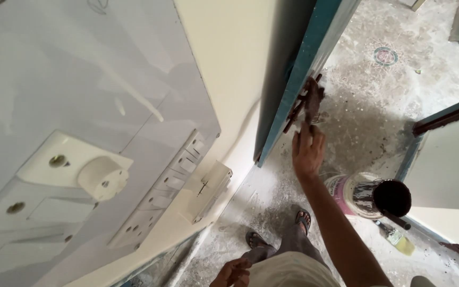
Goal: The person paints a teal door panel with brown paint using a paintbrush, coating the area around the latch and handle hardware and working along the door edges. They dip the brush into a paint bucket on the floor between strokes, then set the bucket down and pick up a wooden frame from a pile of construction debris.
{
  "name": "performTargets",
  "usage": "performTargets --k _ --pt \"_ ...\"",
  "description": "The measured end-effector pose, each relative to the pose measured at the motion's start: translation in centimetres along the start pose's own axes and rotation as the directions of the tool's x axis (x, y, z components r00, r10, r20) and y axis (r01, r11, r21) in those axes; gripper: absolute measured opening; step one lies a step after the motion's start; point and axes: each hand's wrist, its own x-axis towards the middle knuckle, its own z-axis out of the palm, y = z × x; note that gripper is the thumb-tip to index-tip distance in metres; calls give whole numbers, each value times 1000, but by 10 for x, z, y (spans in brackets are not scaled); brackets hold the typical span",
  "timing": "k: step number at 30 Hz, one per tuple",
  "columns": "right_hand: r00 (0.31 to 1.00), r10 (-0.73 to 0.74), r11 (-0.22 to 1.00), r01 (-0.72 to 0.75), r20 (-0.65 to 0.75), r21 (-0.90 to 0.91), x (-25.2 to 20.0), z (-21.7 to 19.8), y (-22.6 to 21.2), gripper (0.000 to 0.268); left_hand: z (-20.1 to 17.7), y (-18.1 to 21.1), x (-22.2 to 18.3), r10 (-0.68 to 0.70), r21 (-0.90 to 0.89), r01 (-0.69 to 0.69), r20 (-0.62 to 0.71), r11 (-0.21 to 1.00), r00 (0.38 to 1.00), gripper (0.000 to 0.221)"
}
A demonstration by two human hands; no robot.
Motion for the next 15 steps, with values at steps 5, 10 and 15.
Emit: performTargets --k 5,10,15 --pt "977 -120 974 150 173 -170 0 -2 18 34 -5 4 6 95 115 -89 -43 989 995 40" --pt "981 -154 988 154 120 6 37 -36 2 34 4 20 29 92 -91 -72 244 993 965 22" --pt "978 -207 978 206 29 23 24 -43 12 34 24 20 44 -187 25 310 843 951 504 34"
